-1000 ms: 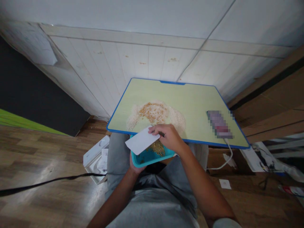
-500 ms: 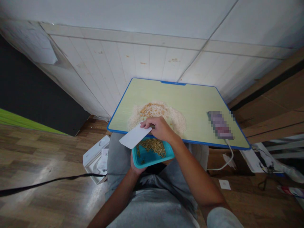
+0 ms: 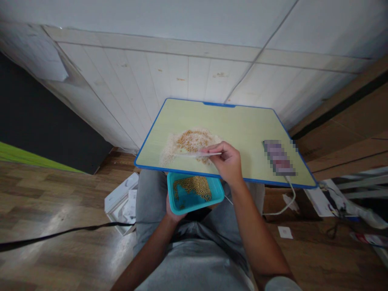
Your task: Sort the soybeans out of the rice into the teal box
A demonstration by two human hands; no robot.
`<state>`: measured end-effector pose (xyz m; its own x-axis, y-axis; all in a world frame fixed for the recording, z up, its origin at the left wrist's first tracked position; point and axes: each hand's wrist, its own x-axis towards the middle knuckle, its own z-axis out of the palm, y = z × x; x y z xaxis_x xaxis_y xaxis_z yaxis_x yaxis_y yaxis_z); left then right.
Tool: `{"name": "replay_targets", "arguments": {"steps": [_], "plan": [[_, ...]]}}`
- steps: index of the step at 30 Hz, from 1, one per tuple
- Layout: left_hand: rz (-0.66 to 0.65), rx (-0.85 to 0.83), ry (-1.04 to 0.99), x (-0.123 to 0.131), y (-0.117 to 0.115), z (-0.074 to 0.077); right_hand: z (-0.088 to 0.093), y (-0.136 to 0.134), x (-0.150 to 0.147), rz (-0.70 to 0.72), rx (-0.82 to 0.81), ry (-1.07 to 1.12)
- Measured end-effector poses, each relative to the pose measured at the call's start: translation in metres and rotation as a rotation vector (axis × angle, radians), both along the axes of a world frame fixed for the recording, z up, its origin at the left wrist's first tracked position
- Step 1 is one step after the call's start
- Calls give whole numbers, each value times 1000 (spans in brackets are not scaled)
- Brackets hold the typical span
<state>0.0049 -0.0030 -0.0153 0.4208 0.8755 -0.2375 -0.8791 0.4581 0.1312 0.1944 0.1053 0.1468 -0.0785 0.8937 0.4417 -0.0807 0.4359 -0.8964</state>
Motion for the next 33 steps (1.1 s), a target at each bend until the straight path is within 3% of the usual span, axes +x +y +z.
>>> {"name": "replay_targets", "arguments": {"steps": [2, 7, 13, 20, 33], "plan": [[-11, 7, 6, 0, -2, 0, -1, -6, 4, -147, -33, 64], [-15, 5, 31, -3, -7, -3, -5, -26, 15, -363, -83, 169], [-39, -9, 50, 0, -9, 0, -12, -45, 34, -557, -91, -20], [-43, 5, 41, 1, -9, 2, -22, -52, 45, -586, -90, -266], [-37, 21, 16, 3, -9, -2, -17, -53, 46, -535, -67, -364]]}}
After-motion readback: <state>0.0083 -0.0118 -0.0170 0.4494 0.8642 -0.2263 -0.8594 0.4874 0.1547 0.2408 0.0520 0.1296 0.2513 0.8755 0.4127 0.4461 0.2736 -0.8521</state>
